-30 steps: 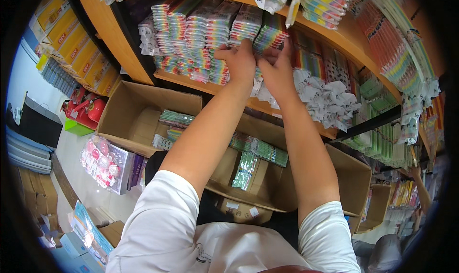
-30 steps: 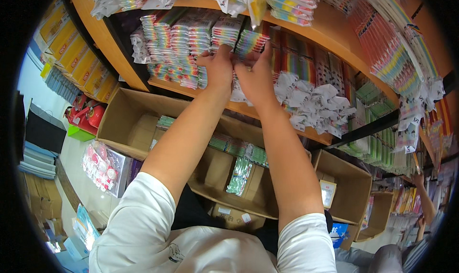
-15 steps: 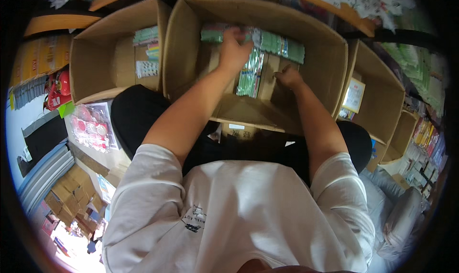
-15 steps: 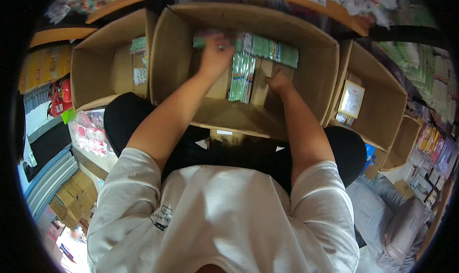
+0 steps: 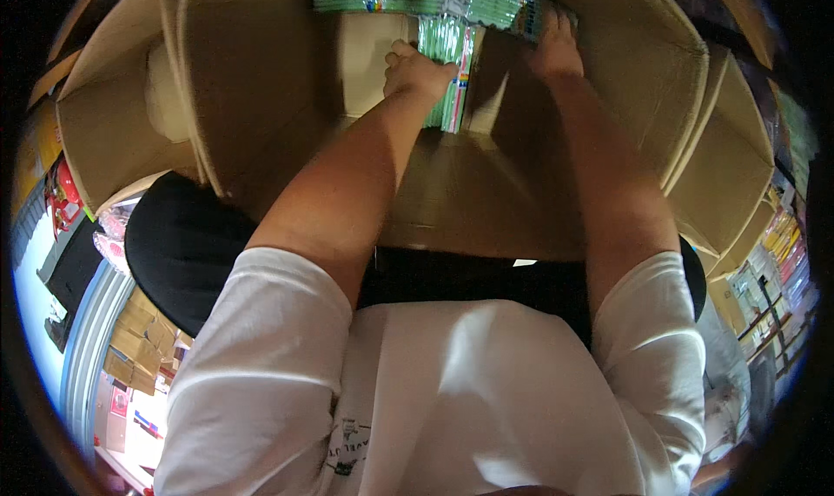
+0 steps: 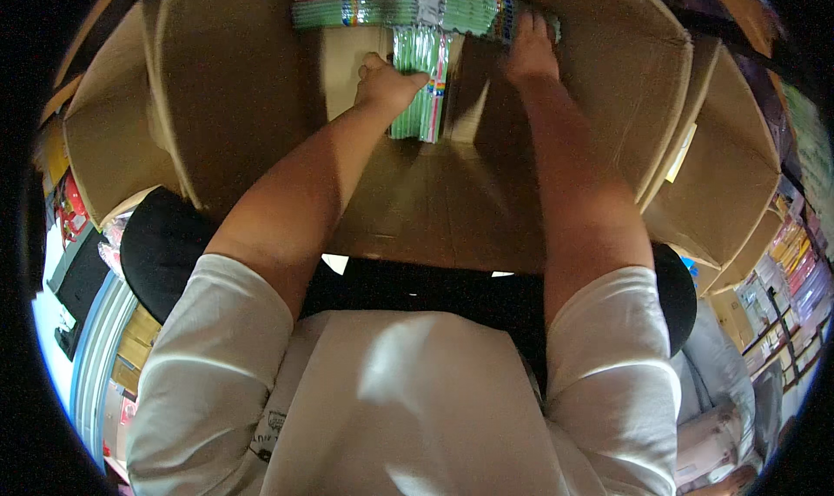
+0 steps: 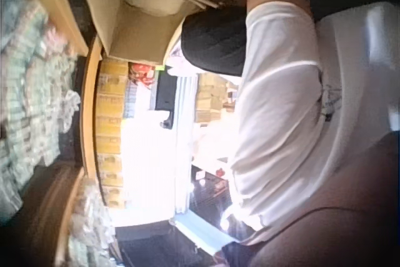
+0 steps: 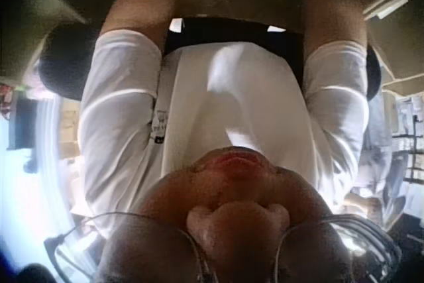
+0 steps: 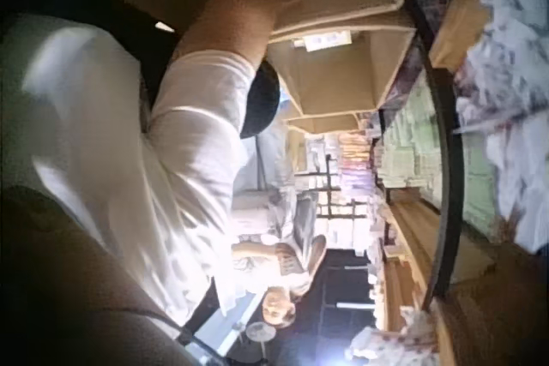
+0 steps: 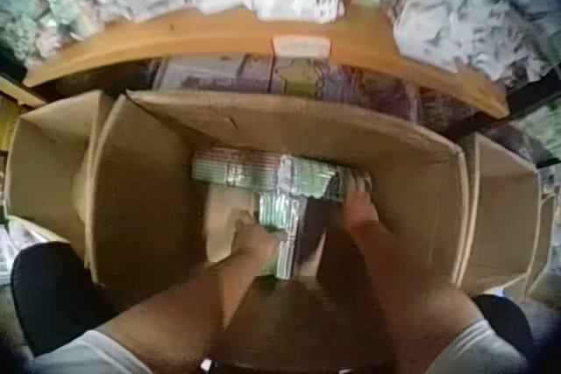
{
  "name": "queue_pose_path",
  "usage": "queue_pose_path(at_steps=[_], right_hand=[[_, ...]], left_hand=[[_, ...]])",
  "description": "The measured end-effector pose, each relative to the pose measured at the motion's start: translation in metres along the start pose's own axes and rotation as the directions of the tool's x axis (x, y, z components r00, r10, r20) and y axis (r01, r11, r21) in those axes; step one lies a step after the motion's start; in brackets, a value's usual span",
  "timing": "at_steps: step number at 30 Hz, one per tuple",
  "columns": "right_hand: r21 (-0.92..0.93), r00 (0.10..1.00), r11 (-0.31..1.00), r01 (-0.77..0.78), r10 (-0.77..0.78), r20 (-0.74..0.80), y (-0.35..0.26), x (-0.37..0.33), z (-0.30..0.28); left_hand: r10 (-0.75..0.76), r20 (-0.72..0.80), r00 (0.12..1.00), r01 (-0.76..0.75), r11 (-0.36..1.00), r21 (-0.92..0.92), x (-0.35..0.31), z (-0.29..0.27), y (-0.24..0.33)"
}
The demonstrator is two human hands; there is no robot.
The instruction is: The person sits on the floor and transfers stacks of packaged stationery items from cardboard boxes onto nearby shelves. They repeatedly pick up bundles, place them on shelves, and occasionally adjust boxes or items on the floor.
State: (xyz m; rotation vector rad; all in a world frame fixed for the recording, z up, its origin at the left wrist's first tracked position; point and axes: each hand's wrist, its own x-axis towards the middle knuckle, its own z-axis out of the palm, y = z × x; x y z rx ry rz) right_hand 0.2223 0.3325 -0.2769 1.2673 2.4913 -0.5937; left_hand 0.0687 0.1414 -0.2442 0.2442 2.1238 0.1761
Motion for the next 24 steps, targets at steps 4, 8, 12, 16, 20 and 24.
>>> queue_pose_path(at_steps=[4,8,12,16,20,24], right_hand=[[-0.084,0.976,0.973,0.216,-0.216,0.0,0.019,0.028,0.014],[-0.4,0.954,0.878,0.265,-0.299,-0.024,0.051,0.058,0.063],[-0.153,0.947,0.988,-0.004,0.052,0.316,0.027,0.086,0.061],[-0.262,0.99,0.964,0.047,-0.009,0.142,0.038,0.077,0.059],[-0.168,0.892,0.986,-0.024,0.097,0.442,0.011,0.045,0.012],[0.216,0.733,0.949,-0.231,0.023,0.68,0.001,-0.006,-0.037]], left_hand=[[-0.043,-0.063,0.997,0.045,0.998,0.038,0.001,0.041,0.008],[-0.095,-0.306,0.947,0.122,0.99,0.072,0.01,0.097,0.003],[-0.18,-0.408,0.895,0.228,0.971,0.071,0.054,0.124,-0.011],[0.084,-0.28,0.956,-0.062,0.994,0.086,0.044,0.088,-0.015],[0.179,-0.064,0.982,-0.175,0.982,0.066,0.023,0.035,-0.019],[0.362,0.154,0.919,-0.317,0.913,-0.256,0.044,0.027,-0.067]])
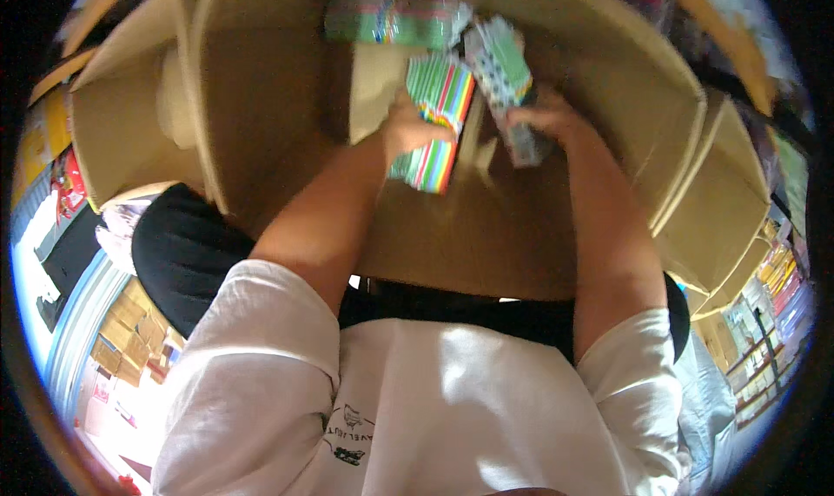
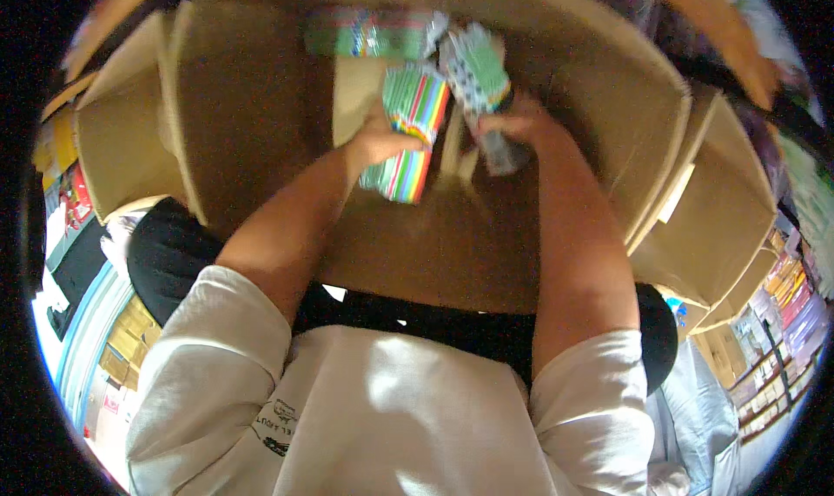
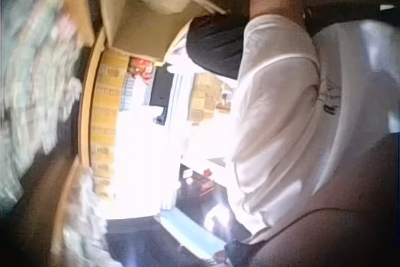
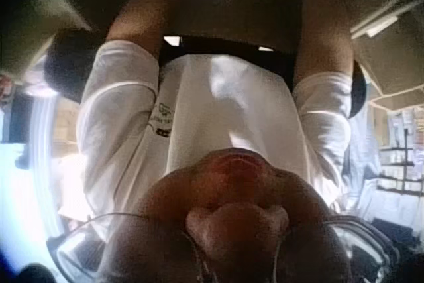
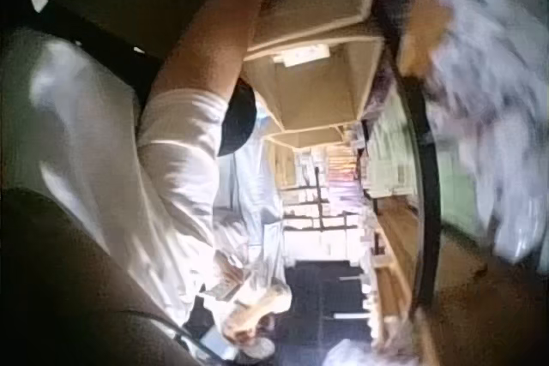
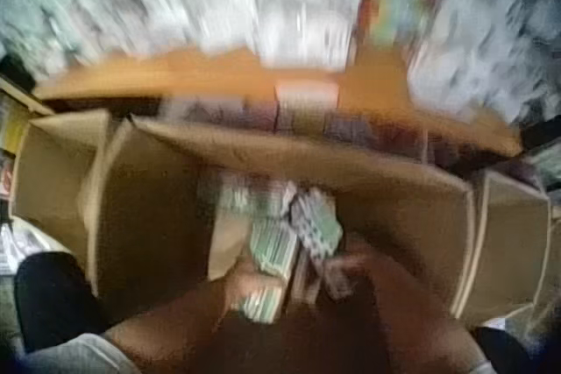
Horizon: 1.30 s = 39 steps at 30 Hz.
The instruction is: The person sits on the floor and transfers stacks of packaged stationery items from cardboard boxes onto nearby shelves. They repeatedly pick up bundles, place them on shelves, and occasionally adjust boxes or items on the floor.
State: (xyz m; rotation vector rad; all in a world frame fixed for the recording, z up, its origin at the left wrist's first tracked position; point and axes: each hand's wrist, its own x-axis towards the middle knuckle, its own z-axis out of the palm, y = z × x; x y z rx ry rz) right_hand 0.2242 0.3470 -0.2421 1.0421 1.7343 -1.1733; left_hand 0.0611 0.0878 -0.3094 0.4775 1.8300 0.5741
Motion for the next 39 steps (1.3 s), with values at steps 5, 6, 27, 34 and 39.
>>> queue_pose_path(at_steps=[5,6,27,34,39], right_hand=[[0.423,0.959,0.9,-0.102,-0.024,0.282,-0.042,-0.123,-0.01],[0.497,0.972,0.867,-0.032,-0.088,0.217,-0.001,-0.103,0.004],[0.553,0.509,0.113,0.825,-0.571,-0.644,-0.271,-0.459,-0.109],[0.58,0.603,0.217,0.785,-0.483,-0.635,-0.297,-0.404,-0.136],[0.505,0.458,0.036,0.862,-0.479,-0.749,-0.297,-0.387,-0.118]], left_hand=[[-0.037,0.33,0.943,0.208,0.841,-0.499,-0.111,-0.057,0.075],[0.002,0.322,0.947,0.174,0.839,-0.515,-0.127,-0.067,0.092],[0.624,-0.158,0.765,-0.548,0.502,-0.669,-0.353,-0.246,0.424],[0.507,-0.24,0.828,-0.515,0.517,-0.684,-0.347,-0.253,0.411],[0.543,-0.429,0.722,-0.656,0.338,-0.675,-0.323,-0.233,0.389]])
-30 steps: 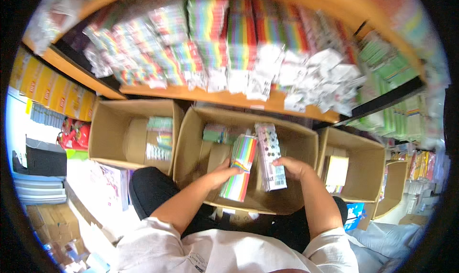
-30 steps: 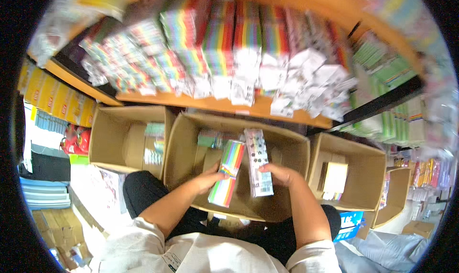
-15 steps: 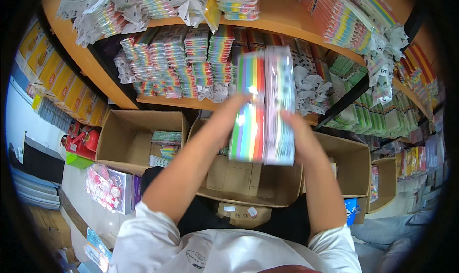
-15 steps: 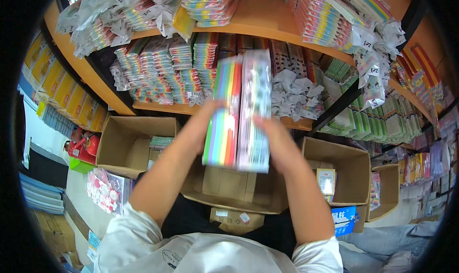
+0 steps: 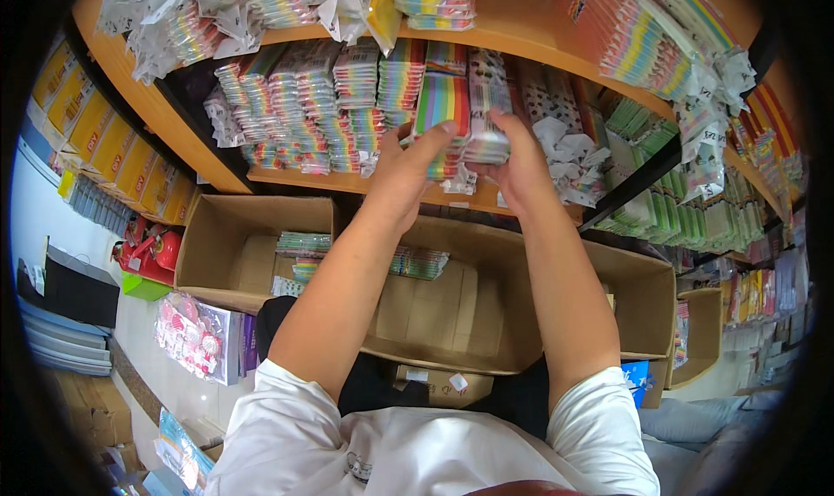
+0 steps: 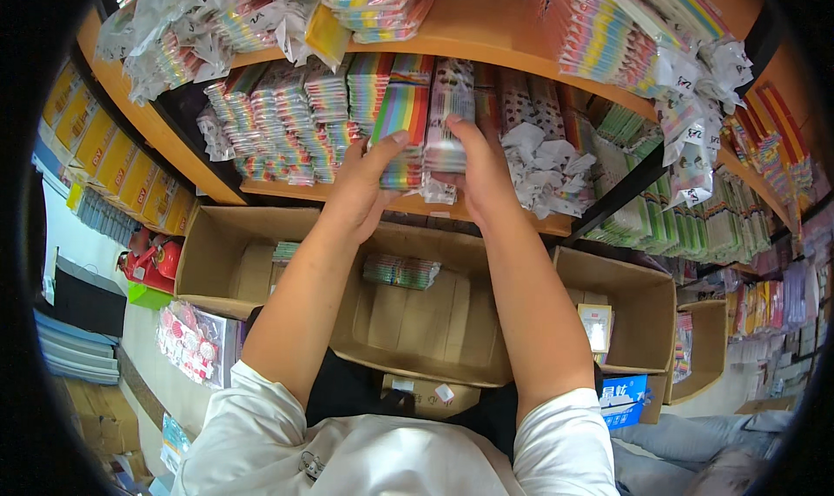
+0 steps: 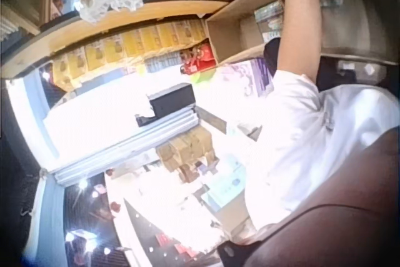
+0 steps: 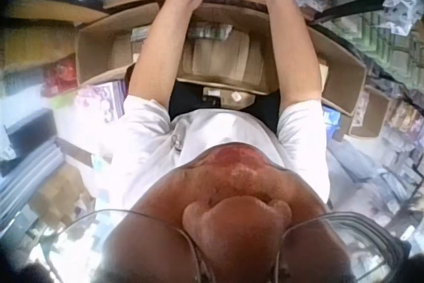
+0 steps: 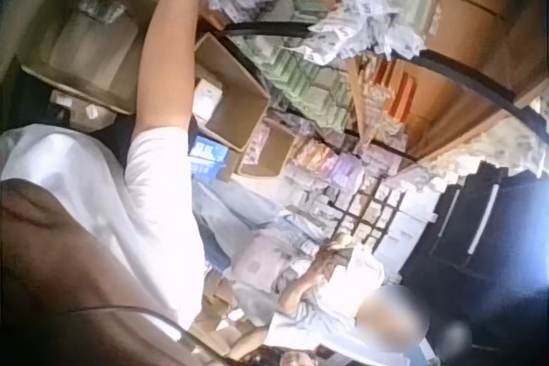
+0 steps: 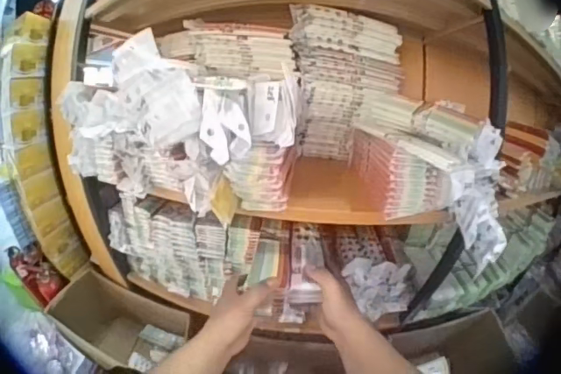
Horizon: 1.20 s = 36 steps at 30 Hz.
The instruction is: The person sits on the floor and transfers stacks of packaged stationery items from cardboard boxes onto nearby shelves. They repeatedly pick up bundles, place them on shelves, and occasionally adjust boxes or items on the floor.
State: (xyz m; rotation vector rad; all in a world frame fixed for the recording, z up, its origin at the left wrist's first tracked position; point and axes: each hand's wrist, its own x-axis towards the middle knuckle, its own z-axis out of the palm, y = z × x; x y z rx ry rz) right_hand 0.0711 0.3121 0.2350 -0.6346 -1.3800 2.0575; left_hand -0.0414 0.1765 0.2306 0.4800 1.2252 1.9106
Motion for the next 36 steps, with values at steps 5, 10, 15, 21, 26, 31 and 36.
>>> queue_pose_path(at_steps=[5,10,15,21,26,31,36], right_hand=[[-0.427,0.929,0.853,0.3,-0.364,-0.074,0.02,-0.007,-0.004],[-0.836,0.812,0.445,0.321,-0.584,0.002,0.052,-0.015,-0.015],[-0.768,0.902,0.605,0.21,-0.423,-0.086,0.036,-0.014,-0.008],[-0.677,0.904,0.662,0.321,-0.428,0.01,0.041,0.032,-0.023],[-0.638,0.919,0.698,0.326,-0.392,0.04,0.022,0.072,-0.022],[-0.637,0.923,0.708,0.304,-0.384,0.014,0.04,0.064,-0.029],[-0.515,0.787,0.69,0.509,-0.616,-0.047,0.101,0.018,-0.041]], left_hand=[[0.15,-0.28,0.948,-0.176,0.982,-0.069,0.022,0.011,-0.025],[0.336,-0.376,0.864,-0.277,0.939,0.203,-0.003,0.019,-0.062],[0.26,-0.369,0.892,-0.259,0.964,0.053,-0.008,0.001,-0.06],[0.453,-0.056,0.89,-0.441,0.885,0.15,0.018,-0.003,-0.061],[0.526,0.012,0.85,-0.503,0.806,0.31,0.056,0.016,-0.046],[0.683,0.122,0.72,-0.642,0.588,0.491,0.08,0.002,-0.064],[0.766,0.161,0.622,-0.699,0.451,0.554,0.119,-0.006,-0.078]])
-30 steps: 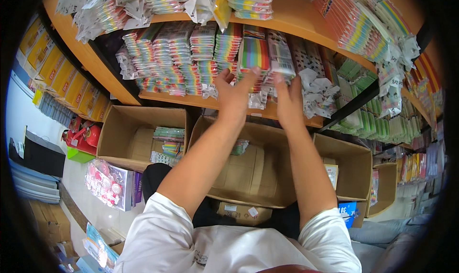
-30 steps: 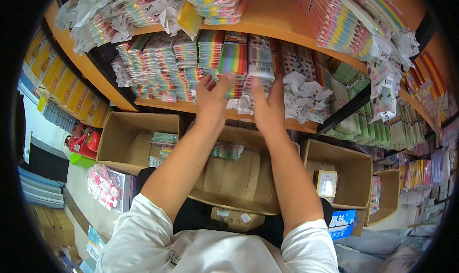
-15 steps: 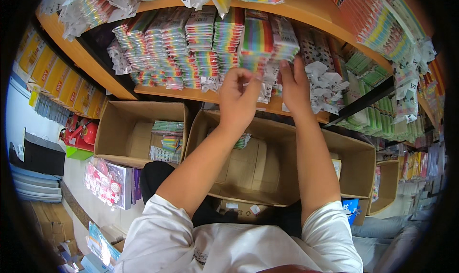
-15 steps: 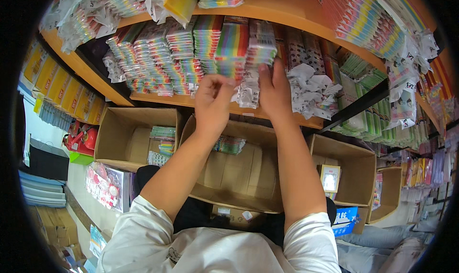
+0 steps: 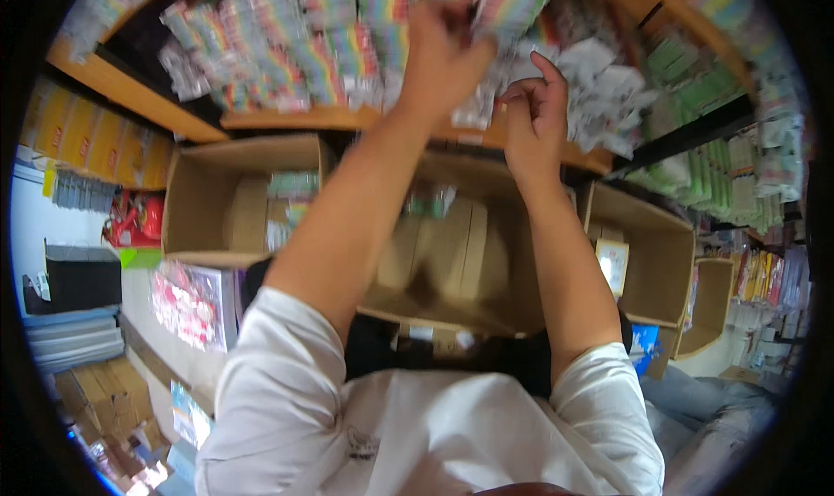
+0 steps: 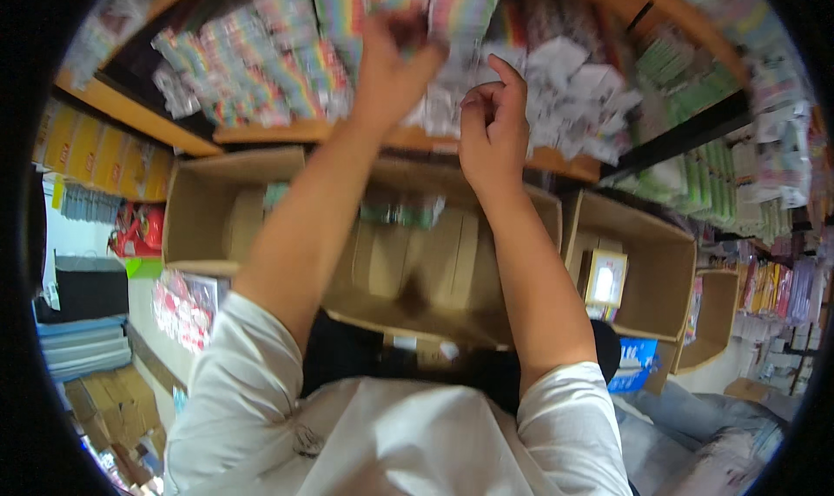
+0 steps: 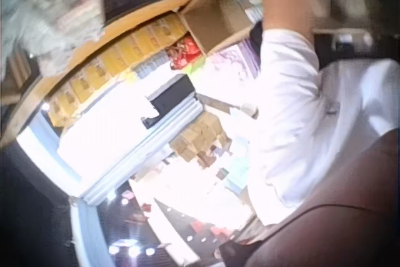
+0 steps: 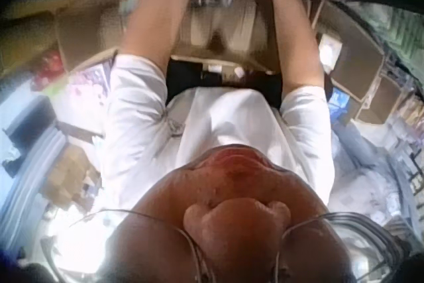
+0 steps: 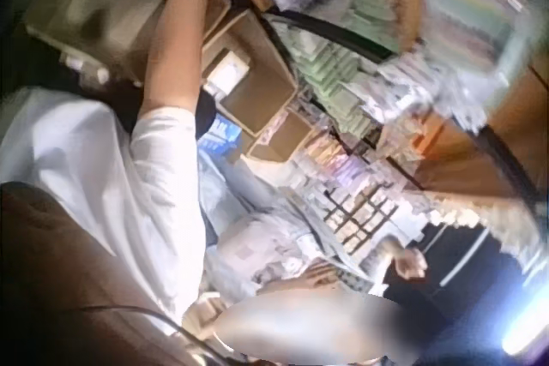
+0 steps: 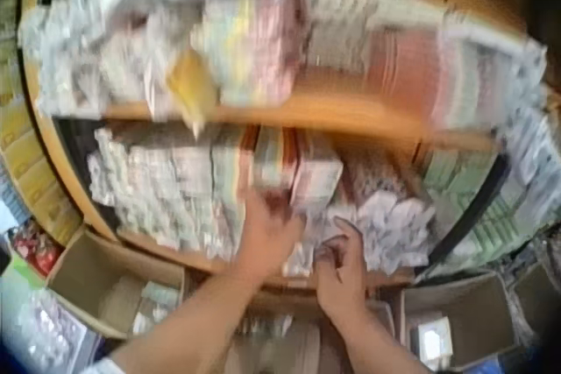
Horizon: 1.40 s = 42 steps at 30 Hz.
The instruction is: The person sits on the floor and transfers stacks of packaged stationery items from cardboard boxes onto nearby shelves. They repeatedly pick up bundles, place them on shelves, and occasionally adjust boxes or items on the floor.
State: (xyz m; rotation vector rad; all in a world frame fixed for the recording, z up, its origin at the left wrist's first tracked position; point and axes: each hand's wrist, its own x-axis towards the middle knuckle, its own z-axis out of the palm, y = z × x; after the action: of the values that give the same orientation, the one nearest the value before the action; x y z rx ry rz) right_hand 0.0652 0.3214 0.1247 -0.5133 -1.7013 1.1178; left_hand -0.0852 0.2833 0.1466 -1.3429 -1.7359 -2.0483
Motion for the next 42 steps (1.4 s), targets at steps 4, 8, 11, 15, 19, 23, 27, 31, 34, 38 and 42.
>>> queue_pose_path(at_steps=[4,8,11,15,19,23,27,31,34,38,42], right_hand=[[-0.017,0.957,0.971,-0.239,0.238,0.165,0.055,-0.101,-0.011],[-0.165,0.905,0.934,-0.317,0.35,0.241,0.079,-0.154,-0.025],[-0.152,0.88,0.913,-0.378,0.406,0.248,0.084,-0.155,-0.022],[-0.068,0.898,0.915,-0.398,0.404,0.177,0.087,-0.139,-0.018],[-0.051,0.882,0.907,-0.418,0.418,0.215,0.086,-0.152,-0.016],[-0.069,0.884,0.916,-0.394,0.399,0.245,0.09,-0.173,-0.013],[-0.099,0.876,0.911,-0.399,0.411,0.252,0.095,-0.176,-0.016],[-0.068,0.862,0.902,-0.426,0.428,0.273,0.085,-0.164,-0.014],[-0.019,0.857,0.891,-0.453,0.441,0.265,0.09,-0.164,-0.011],[-0.116,0.851,0.911,-0.397,0.412,0.325,0.109,-0.169,-0.005],[-0.319,0.638,0.801,-0.507,0.598,0.485,0.132,-0.188,0.001]], left_hand=[[-0.233,0.194,0.953,0.275,0.933,-0.232,0.005,-0.013,0.034],[-0.205,0.217,0.954,0.263,0.923,-0.282,0.009,-0.04,0.083],[-0.201,0.245,0.949,0.274,0.908,-0.316,0.032,-0.038,0.082],[-0.319,0.205,0.925,0.358,0.913,-0.197,0.068,-0.029,0.067],[-0.373,0.131,0.918,0.386,0.919,-0.086,0.077,-0.031,0.082],[-0.179,0.05,0.983,0.174,0.98,0.1,0.066,-0.028,0.078],[-0.141,0.273,0.952,0.124,0.989,0.079,0.029,-0.019,0.083],[-0.06,0.502,0.863,0.028,0.997,0.069,0.026,0.002,0.066],[-0.272,0.44,0.856,0.218,0.961,0.169,0.044,0.011,0.053],[-0.143,0.465,0.874,0.043,0.975,0.22,0.049,0.01,0.052],[-0.032,0.508,0.861,0.143,0.973,-0.181,0.035,-0.01,0.046]])
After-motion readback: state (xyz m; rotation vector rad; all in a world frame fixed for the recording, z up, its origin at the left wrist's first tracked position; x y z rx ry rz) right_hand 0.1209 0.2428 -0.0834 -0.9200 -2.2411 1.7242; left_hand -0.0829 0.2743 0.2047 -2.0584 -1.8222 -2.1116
